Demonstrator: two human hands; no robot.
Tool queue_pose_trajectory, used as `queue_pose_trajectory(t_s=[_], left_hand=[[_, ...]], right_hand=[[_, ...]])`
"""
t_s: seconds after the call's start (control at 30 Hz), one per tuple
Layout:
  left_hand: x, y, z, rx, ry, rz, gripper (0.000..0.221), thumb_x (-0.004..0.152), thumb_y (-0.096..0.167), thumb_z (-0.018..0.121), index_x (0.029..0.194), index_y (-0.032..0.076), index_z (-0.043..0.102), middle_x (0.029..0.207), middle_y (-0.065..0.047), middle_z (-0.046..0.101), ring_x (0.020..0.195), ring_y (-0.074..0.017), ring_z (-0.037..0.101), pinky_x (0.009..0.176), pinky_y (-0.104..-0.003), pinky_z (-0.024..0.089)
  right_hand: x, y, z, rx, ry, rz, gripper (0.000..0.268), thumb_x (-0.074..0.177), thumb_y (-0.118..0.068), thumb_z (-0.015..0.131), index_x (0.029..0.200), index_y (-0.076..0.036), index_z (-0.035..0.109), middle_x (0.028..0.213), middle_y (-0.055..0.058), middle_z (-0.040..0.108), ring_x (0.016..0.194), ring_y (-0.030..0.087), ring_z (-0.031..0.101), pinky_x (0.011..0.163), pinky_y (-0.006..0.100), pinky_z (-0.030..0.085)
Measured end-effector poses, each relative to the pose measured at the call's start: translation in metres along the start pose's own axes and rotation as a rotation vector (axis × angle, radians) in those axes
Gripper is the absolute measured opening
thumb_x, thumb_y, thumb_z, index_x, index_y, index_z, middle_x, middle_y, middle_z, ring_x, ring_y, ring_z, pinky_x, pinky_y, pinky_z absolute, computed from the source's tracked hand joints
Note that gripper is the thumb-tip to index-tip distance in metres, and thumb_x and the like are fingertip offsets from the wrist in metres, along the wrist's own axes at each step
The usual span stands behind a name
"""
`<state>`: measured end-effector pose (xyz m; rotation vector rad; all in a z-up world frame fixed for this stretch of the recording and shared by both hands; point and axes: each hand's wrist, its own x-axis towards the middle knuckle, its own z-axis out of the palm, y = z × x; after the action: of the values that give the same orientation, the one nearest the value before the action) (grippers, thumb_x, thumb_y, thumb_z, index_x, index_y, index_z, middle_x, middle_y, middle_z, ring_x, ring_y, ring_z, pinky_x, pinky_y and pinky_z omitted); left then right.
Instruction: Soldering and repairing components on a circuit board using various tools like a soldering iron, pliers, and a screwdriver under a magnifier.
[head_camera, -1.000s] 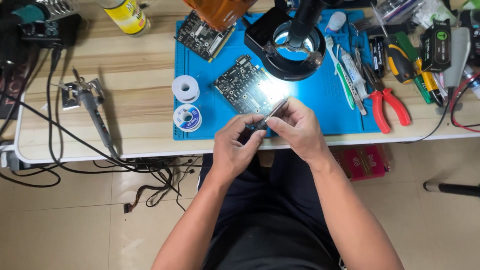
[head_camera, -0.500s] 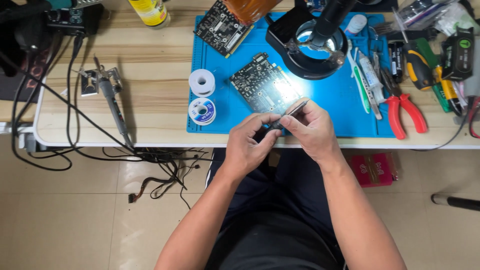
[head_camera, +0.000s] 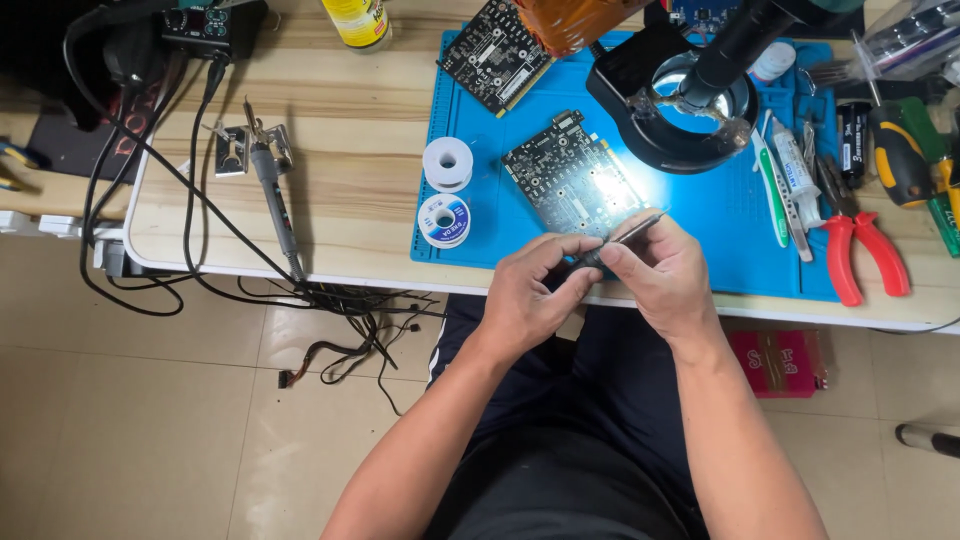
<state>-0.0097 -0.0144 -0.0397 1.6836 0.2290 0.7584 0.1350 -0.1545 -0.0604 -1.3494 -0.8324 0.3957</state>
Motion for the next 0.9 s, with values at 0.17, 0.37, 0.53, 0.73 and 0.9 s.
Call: queue_pose_trajectory(t_s=[0.17,0.37,0.53,0.73,0.9], left_hand=[[0.000,0.001,-0.001,-0.017,-0.003,0.012,0.027,0.097,0.013,0.084,0.124,0.008,0.082,0.110,-0.014,0.083,0.108,-0.0362,0.081,0.092,-0.044,0.065],[-0.001,-0.001,-0.002,-0.028,-0.002,0.011,0.028,0.097,0.014,0.084,0.124,0.010,0.082,0.110,-0.013,0.082,0.110,-0.0355,0.081,0.093,-0.044,0.066],[-0.003,-0.003,-0.003,-0.020,-0.003,0.023,0.028,0.098,0.015,0.083,0.125,0.010,0.081,0.110,-0.014,0.081,0.111,-0.0368,0.080,0.094,-0.046,0.066],[-0.005,-0.004,-0.002,-0.016,-0.014,0.013,0.029,0.098,0.016,0.084,0.126,0.012,0.081,0.109,-0.010,0.082,0.109,-0.0321,0.081,0.096,-0.044,0.065],[-0.004,-0.002,-0.001,-0.006,-0.013,0.029,0.027,0.099,0.016,0.084,0.126,0.013,0.081,0.109,-0.009,0.082,0.110,-0.0306,0.081,0.097,-0.043,0.065]], right_hand=[[-0.001,-0.002,0.004,0.036,0.006,-0.013,0.022,0.104,-0.012,0.078,0.115,0.005,0.070,0.091,0.011,0.066,0.086,0.013,0.067,0.079,0.031,0.056],[-0.001,0.000,0.001,0.041,0.010,-0.007,0.024,0.102,-0.012,0.080,0.113,0.006,0.069,0.088,0.009,0.066,0.078,0.010,0.064,0.072,0.028,0.054],[-0.001,0.016,-0.001,0.026,0.002,-0.014,0.019,0.105,-0.010,0.078,0.109,0.005,0.067,0.087,0.010,0.063,0.076,0.008,0.059,0.068,0.026,0.051],[0.000,0.003,0.005,0.070,0.020,-0.016,0.023,0.102,-0.009,0.077,0.113,0.009,0.069,0.080,0.009,0.059,0.067,0.006,0.057,0.063,0.022,0.049],[0.000,-0.003,0.006,0.110,0.029,0.003,0.034,0.098,-0.015,0.082,0.118,0.008,0.069,0.083,0.010,0.063,0.070,0.007,0.062,0.062,0.022,0.050]])
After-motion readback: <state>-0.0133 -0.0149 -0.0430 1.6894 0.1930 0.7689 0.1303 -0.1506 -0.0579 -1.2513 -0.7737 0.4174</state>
